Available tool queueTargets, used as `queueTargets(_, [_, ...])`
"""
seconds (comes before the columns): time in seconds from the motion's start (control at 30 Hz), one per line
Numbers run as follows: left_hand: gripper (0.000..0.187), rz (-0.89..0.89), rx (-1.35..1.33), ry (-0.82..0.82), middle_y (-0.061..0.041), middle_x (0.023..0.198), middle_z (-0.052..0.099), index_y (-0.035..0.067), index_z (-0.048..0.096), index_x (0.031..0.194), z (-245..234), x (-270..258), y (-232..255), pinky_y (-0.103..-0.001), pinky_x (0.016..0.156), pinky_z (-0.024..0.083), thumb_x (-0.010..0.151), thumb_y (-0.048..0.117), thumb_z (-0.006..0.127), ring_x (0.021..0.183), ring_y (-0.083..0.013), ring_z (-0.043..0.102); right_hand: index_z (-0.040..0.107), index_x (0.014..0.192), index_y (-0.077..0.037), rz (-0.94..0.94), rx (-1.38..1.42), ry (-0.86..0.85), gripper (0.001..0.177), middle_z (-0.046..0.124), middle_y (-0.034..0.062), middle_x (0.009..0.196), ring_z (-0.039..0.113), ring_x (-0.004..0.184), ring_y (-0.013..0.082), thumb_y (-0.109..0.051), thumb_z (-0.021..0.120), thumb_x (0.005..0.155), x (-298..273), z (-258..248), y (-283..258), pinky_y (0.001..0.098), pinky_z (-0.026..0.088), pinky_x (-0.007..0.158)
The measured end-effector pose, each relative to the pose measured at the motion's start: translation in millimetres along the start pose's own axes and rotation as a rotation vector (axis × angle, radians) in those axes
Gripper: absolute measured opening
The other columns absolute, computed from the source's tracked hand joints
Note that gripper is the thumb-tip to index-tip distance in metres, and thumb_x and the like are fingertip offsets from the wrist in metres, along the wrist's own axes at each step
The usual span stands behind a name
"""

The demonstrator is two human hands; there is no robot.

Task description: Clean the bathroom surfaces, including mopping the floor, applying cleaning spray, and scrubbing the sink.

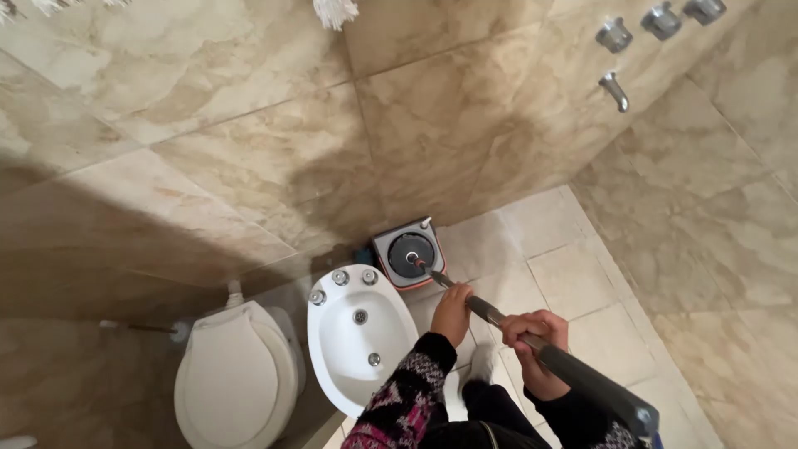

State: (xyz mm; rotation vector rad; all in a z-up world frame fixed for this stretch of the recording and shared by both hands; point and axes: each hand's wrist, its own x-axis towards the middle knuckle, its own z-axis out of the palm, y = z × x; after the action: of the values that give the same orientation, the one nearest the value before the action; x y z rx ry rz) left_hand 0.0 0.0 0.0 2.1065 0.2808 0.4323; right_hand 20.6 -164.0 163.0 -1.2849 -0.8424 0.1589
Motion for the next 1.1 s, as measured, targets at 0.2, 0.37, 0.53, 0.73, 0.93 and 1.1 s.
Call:
queueTargets(0.2, [0.016, 0.047, 0.048, -0.087, -0.016, 0.108, 0.065, 0.005, 0.057, 0.103, -16, -41, 36, -0.048, 0.093, 0.049, 0.09, -0.001, 0.063, 0.113, -0.0407, 0.059, 0.031, 0.134, -0.005, -0.02, -0.056, 0.069, 0.033, 0.057, 0.0071, 0.085, 0.058, 0.082, 0.0212, -0.011, 0.051, 0.108, -52, 9, -36, 0.0451, 0.052, 0.09])
queueTargets(0.37, [0.015, 0.126, 0.092, -0.153, -0.014, 0.104, 0.066, 0.007, 0.057, 0.099, 3, -87, 54, -0.047, 0.091, 0.049, 0.088, 0.001, 0.064, 0.11, -0.038, 0.061, 0.041, 0.121, -0.006, -0.067, 0.001, 0.241, 0.016, 0.055, 0.005, 0.078, 0.053, 0.069, 0.0165, -0.006, 0.049, 0.108, -111, 2, -54, 0.044, 0.054, 0.082])
queueTargets(0.53, [0.014, 0.114, 0.118, -0.263, -0.012, 0.103, 0.066, 0.008, 0.058, 0.101, 32, -145, 70, -0.046, 0.09, 0.051, 0.09, 0.005, 0.065, 0.108, -0.0346, 0.062, 0.041, 0.118, -0.006, -0.035, -0.05, 0.298, 0.018, 0.055, 0.0052, 0.075, 0.053, 0.067, 0.0158, -0.004, 0.052, 0.104, -152, -1, -92, 0.0441, 0.054, 0.081])
queueTargets(0.73, [0.022, 0.05, 0.05, -0.175, -0.012, 0.116, 0.067, 0.007, 0.059, 0.113, 61, -212, 75, -0.044, 0.092, 0.052, 0.091, 0.002, 0.062, 0.115, -0.0342, 0.061, 0.042, 0.111, -0.006, 0.011, 0.006, 0.348, 0.017, 0.052, 0.0069, 0.076, 0.052, 0.068, 0.0182, -0.002, 0.057, 0.102, -199, 10, -98, 0.0472, 0.055, 0.083])
queueTargets(0.93, [0.027, -0.001, -0.011, -0.252, -0.01, 0.121, 0.066, 0.007, 0.059, 0.115, 68, -234, 95, -0.044, 0.093, 0.052, 0.089, 0.002, 0.064, 0.119, -0.0334, 0.06, 0.044, 0.103, -0.007, -0.05, -0.032, 0.421, 0.013, 0.05, 0.0051, 0.067, 0.049, 0.062, 0.0164, 0.0, 0.054, 0.102, -213, 1, -119, 0.0432, 0.052, 0.074])
queueTargets(1.1, [0.029, 0.079, 0.027, -0.329, -0.011, 0.125, 0.062, 0.007, 0.058, 0.12, 68, -231, 94, -0.044, 0.095, 0.052, 0.092, 0.001, 0.064, 0.125, -0.0342, 0.057, 0.048, 0.09, -0.006, -0.066, 0.055, 0.501, 0.013, 0.045, 0.0045, 0.062, 0.043, 0.056, 0.0171, -0.008, 0.055, 0.1, -224, -5, -110, 0.0421, 0.046, 0.067])
